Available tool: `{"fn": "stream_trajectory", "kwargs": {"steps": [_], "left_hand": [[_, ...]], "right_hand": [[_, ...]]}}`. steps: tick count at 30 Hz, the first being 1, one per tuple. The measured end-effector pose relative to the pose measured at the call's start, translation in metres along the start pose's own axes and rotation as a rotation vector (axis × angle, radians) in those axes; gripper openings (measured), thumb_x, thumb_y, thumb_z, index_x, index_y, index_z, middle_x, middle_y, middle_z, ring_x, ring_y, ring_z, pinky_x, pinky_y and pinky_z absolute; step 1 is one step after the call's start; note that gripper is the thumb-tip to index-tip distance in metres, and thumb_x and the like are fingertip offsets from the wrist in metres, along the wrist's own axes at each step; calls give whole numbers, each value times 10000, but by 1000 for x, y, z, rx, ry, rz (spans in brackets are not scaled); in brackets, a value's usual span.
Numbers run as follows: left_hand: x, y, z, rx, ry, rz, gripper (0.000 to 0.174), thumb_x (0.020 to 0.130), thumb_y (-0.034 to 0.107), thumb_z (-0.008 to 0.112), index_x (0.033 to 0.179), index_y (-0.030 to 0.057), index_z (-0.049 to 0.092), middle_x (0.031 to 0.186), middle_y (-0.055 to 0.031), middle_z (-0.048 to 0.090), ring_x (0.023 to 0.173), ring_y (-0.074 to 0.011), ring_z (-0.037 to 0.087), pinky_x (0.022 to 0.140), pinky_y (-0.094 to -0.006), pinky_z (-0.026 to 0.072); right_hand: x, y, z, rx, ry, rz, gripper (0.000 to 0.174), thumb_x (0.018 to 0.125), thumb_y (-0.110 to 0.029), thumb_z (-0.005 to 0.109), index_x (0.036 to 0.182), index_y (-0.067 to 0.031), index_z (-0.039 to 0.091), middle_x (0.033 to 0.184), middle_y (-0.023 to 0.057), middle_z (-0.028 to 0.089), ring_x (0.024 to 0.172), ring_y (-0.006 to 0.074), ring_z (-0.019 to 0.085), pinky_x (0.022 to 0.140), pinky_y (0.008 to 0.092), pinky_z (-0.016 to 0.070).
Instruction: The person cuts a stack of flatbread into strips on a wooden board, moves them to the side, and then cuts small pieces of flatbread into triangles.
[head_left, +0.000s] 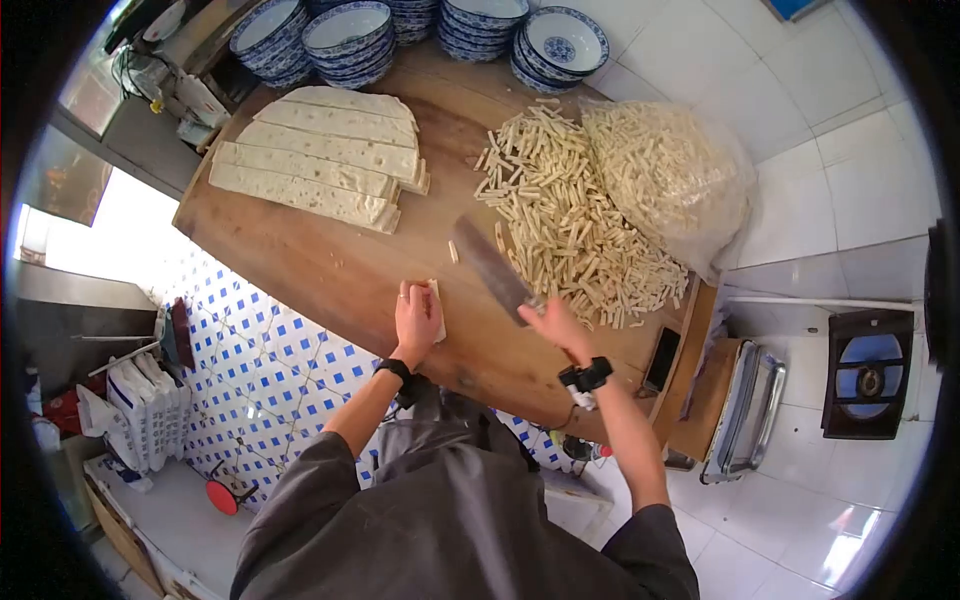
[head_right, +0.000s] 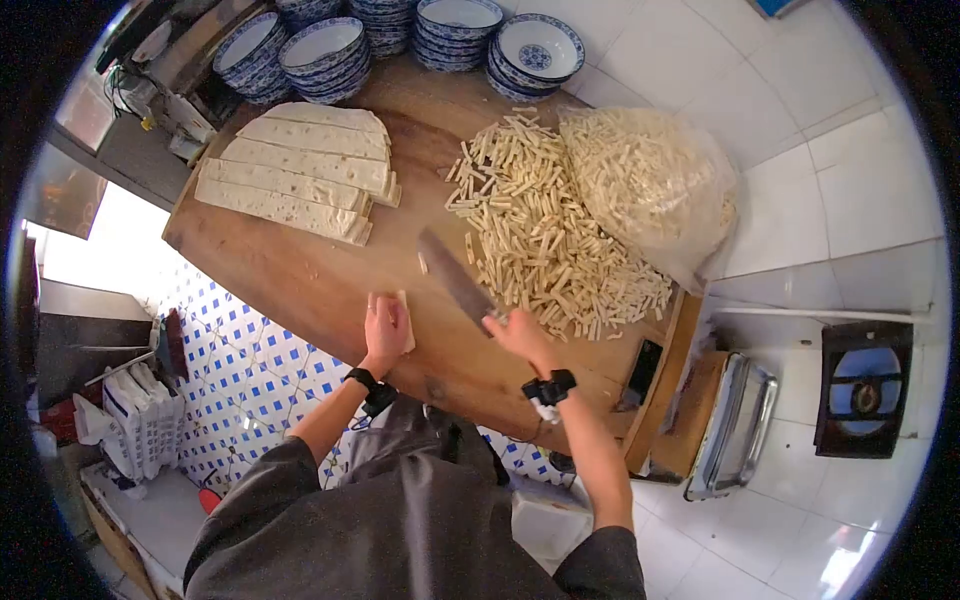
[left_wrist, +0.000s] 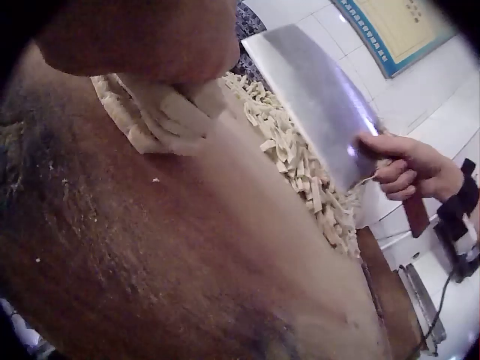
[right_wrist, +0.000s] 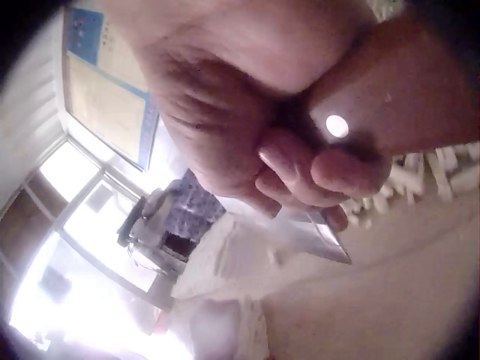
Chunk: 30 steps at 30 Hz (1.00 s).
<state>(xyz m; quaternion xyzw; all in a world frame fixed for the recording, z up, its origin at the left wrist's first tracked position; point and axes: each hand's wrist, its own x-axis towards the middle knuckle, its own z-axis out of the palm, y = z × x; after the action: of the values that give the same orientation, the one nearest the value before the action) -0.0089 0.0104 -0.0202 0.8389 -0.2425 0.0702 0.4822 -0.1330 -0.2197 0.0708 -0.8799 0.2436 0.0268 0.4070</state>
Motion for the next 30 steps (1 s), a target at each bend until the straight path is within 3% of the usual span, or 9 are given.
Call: {"fn": "stream_trajectory", "kwargs": {"steps": [2, 6, 11, 13, 19, 21, 22, 24, 30], "left_hand": [[-3, -3, 1, -53, -14, -68, 136, 791, 3, 599, 864, 17, 485, 943, -166, 540, 788, -348, 546, 658, -423, 466], [-2, -3, 0, -63, 9, -45, 156, 786, 16, 622, 870, 32, 491, 943, -152, 551, 769, -340, 543, 644, -410, 463], [2, -4, -1, -14, 28, 52, 150, 789, 25, 627, 861, 39, 496, 939, -153, 552, 724, -335, 531, 622, -412, 449], [-1, -7, 2, -14, 18, -20, 144, 786, 24, 626, 853, 42, 500, 932, -156, 550, 706, -339, 524, 614, -411, 444], [0, 6, 7, -46, 96, -84, 136, 795, 32, 619, 841, 38, 491, 892, -154, 526, 706, -345, 518, 612, -412, 434], [2, 10, 10, 10, 78, -76, 137, 797, 31, 617, 845, 34, 489, 904, -160, 527, 719, -347, 519, 616, -412, 434], [-5, 10, 12, 55, 72, -86, 137, 798, 30, 616, 848, 29, 488, 917, -166, 528, 731, -349, 520, 620, -413, 434], [-9, 9, 20, -36, -14, -208, 137, 803, 27, 605, 875, 21, 488, 939, -184, 527, 765, -358, 523, 655, -418, 443], [0, 14, 9, -12, 19, -87, 163, 817, -14, 574, 951, -2, 483, 944, -197, 519, 813, -338, 546, 701, -415, 463]], "right_hand": [[11, 7, 29, -124, -236, 79, 521, 808, -438, 667, 736, 72, 587, 464, 86, 484, 418, 174, 489, 426, 355, 389], [11, -3, 25, -113, -248, 182, 540, 805, -447, 648, 654, 68, 581, 484, 173, 522, 442, 298, 544, 463, 405, 418], [12, 22, -21, -132, 81, 330, 581, 821, -456, 631, 595, 71, 542, 482, 180, 516, 448, 322, 541, 474, 412, 427], [5, 21, -22, -304, 263, 142, 556, 839, -453, 611, 625, 56, 548, 515, 193, 536, 475, 352, 550, 482, 419, 427], [-50, -10, 58, 4, 298, 224, 508, 850, -421, 607, 655, 47, 575, 542, 225, 539, 551, 397, 591, 523, 451, 449], [-69, -17, 97, 157, 563, -18, 496, 857, -391, 606, 632, 50, 579, 545, 241, 535, 573, 426, 592, 519, 465, 449], [-76, -25, 108, 177, 570, 24, 496, 857, -391, 606, 632, 50, 579, 545, 241, 535, 573, 426, 592, 519, 465, 449], [-75, -39, 113, -48, 240, 309, 467, 862, -362, 606, 633, 45, 586, 570, 245, 550, 586, 443, 585, 507, 470, 447], [-71, -62, 142, -36, 220, 282, 411, 861, -302, 593, 616, 29, 593, 592, 250, 564, 596, 436, 585, 535, 483, 471]]}}
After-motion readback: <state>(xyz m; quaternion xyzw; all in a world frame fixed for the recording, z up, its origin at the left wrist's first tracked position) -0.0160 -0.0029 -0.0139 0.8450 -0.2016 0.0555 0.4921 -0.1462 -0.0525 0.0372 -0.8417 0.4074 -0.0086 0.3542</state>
